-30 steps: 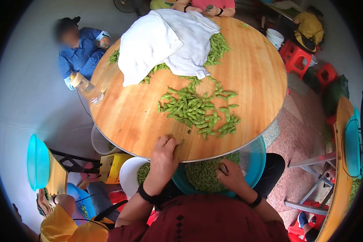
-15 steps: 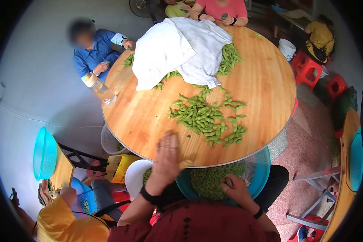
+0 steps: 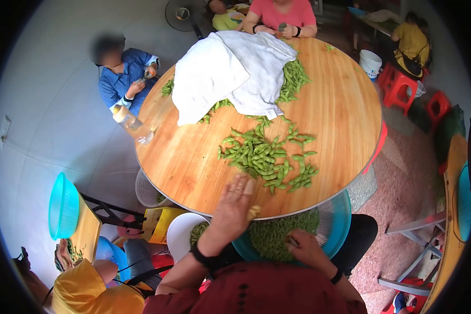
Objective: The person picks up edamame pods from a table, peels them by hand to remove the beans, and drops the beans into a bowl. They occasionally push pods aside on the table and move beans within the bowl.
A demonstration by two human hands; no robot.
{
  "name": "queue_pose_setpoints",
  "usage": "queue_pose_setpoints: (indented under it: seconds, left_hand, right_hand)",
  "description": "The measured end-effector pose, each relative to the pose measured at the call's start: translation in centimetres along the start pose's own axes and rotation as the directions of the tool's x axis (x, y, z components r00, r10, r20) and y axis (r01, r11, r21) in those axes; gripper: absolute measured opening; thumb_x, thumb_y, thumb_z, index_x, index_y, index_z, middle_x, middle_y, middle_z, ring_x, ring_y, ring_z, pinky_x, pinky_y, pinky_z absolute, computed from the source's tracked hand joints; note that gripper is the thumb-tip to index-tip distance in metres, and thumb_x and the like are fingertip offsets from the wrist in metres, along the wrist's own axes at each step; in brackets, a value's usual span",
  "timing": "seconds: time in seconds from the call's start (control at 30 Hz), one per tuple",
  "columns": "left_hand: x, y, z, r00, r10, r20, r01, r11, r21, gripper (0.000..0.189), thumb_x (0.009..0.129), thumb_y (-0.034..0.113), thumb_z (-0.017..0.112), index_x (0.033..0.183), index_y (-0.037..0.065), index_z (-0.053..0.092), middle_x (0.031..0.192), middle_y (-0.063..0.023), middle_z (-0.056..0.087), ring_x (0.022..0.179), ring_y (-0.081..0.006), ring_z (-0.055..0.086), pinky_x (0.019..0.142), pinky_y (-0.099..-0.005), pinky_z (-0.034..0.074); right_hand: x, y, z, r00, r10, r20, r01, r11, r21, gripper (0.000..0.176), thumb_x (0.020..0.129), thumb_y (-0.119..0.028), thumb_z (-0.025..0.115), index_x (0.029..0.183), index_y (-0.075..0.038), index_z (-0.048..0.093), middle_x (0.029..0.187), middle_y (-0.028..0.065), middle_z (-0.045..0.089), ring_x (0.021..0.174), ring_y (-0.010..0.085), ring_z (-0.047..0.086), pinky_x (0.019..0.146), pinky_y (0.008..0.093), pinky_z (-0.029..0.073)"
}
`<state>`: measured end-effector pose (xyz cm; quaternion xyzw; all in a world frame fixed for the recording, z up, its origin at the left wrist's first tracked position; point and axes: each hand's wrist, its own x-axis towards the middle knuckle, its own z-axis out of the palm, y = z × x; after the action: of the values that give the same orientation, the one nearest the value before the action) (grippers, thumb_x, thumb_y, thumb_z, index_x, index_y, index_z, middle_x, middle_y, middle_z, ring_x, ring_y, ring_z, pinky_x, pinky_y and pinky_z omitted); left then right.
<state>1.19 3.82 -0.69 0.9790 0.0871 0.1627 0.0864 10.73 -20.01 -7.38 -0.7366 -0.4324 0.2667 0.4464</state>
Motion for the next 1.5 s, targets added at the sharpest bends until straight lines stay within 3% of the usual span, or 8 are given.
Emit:
queue_pose_setpoints:
  seconds: [0.3, 0.37, 0.43, 0.53, 0.67, 1.0, 1.17, 1.5]
  left_hand:
    - [-3.7, -12.0, 2.5, 0.909, -0.343, -0.238, 0.41, 0.839, 0.357, 0.078, 0.089, 0.044, 0.059, 0.143, -0.003, 0.031, 0.143, -0.0281, 0.037, 0.133, -0.0428, 0.036, 0.11, -0.0489, 0.03]
    - [-4.3, -14.3, -2.4, 0.621, -0.777, -0.107, 0.78, 0.599, 0.18, 0.073, 0.089, 0.041, 0.061, 0.141, -0.002, 0.033, 0.143, -0.0271, 0.037, 0.13, -0.042, 0.04, 0.103, -0.0496, 0.036]
    - [-8.6, -18.5, -1.8, 0.516, -0.769, -0.377, 0.811, 0.298, 0.503, 0.049, 0.087, 0.034, 0.063, 0.124, 0.003, 0.054, 0.126, -0.0233, 0.055, 0.115, -0.0359, 0.055, 0.096, -0.0504, 0.04]
    - [-7.1, -15.7, -5.8, 0.601, -0.69, -0.403, 0.796, 0.559, 0.232, 0.02, 0.082, 0.027, 0.065, 0.077, 0.007, 0.069, 0.076, -0.0146, 0.067, 0.074, -0.0333, 0.066, 0.07, -0.0439, 0.051]
    - [0.0, -10.0, -5.3, 0.851, -0.414, -0.322, 0.389, 0.91, -0.142, 0.02, 0.082, 0.019, 0.068, 0.1, 0.01, 0.071, 0.09, -0.0149, 0.068, 0.078, -0.0345, 0.066, 0.068, -0.0402, 0.052]
    - [8.3, -9.7, -0.1, 0.956, -0.294, -0.023, 0.295, 0.955, 0.022, 0.016, 0.079, 0.019, 0.069, 0.094, 0.012, 0.07, 0.093, -0.0107, 0.063, 0.092, -0.0333, 0.059, 0.083, -0.0427, 0.048]
    - [5.7, -7.9, -1.7, 0.982, -0.188, -0.035, 0.189, 0.982, 0.025, 0.016, 0.078, 0.014, 0.069, 0.094, 0.011, 0.069, 0.088, -0.0127, 0.064, 0.088, -0.0347, 0.06, 0.08, -0.0431, 0.049]
    - [0.6, 0.7, -3.6, 0.994, -0.028, 0.105, 0.091, 0.738, -0.669, 0.019, 0.079, -0.004, 0.064, 0.096, 0.003, 0.062, 0.082, -0.0148, 0.061, 0.079, -0.0349, 0.062, 0.066, -0.0366, 0.049]
  right_hand:
    - [-0.8, -0.9, -0.9, 0.997, 0.067, -0.034, -0.067, 0.998, -0.003, 0.017, 0.078, -0.015, 0.061, 0.09, -0.003, 0.063, 0.081, 0.0168, 0.058, 0.079, 0.0353, 0.06, 0.07, 0.0421, 0.047]
    - [-0.8, -1.0, -1.2, 0.996, 0.086, -0.001, -0.086, 0.996, 0.029, 0.018, 0.079, -0.016, 0.062, 0.091, -0.003, 0.064, 0.082, 0.0169, 0.059, 0.08, 0.035, 0.06, 0.071, 0.0421, 0.047]
    - [-0.8, -0.8, -1.1, 0.997, 0.072, -0.012, -0.072, 0.997, 0.023, 0.019, 0.08, -0.017, 0.061, 0.091, -0.003, 0.064, 0.082, 0.0172, 0.059, 0.08, 0.0351, 0.06, 0.071, 0.0423, 0.047]
    - [-0.8, -0.6, -0.7, 0.997, 0.067, -0.048, -0.066, 0.998, 0.025, 0.021, 0.082, -0.019, 0.06, 0.093, -0.002, 0.064, 0.082, 0.0182, 0.059, 0.081, 0.0358, 0.06, 0.072, 0.0428, 0.047]
    - [-0.7, -0.7, -0.6, 0.998, 0.058, -0.028, -0.057, 0.998, 0.04, 0.027, 0.087, -0.022, 0.059, 0.103, -0.001, 0.064, 0.088, 0.0175, 0.062, 0.086, 0.0314, 0.062, 0.073, 0.0394, 0.047]
    - [-1.0, -4.1, -2.5, 0.991, 0.131, 0.001, -0.13, 0.988, 0.088, 0.031, 0.09, -0.024, 0.058, 0.111, -0.002, 0.06, 0.075, 0.0129, 0.061, 0.065, 0.0239, 0.06, 0.063, 0.0336, 0.047]
    - [1.8, -6.0, -2.5, 0.993, -0.115, -0.017, 0.116, 0.991, 0.066, 0.03, 0.091, -0.019, 0.057, 0.115, -0.002, 0.059, 0.075, 0.0101, 0.061, 0.059, 0.0187, 0.059, 0.059, 0.0323, 0.047]
    - [6.2, -8.4, -1.7, 1.0, -0.023, 0.018, 0.016, 0.955, 0.297, 0.032, 0.096, -0.017, 0.052, 0.125, -0.004, 0.052, 0.076, 0.0034, 0.063, 0.06, 0.0107, 0.06, 0.057, 0.0269, 0.048]
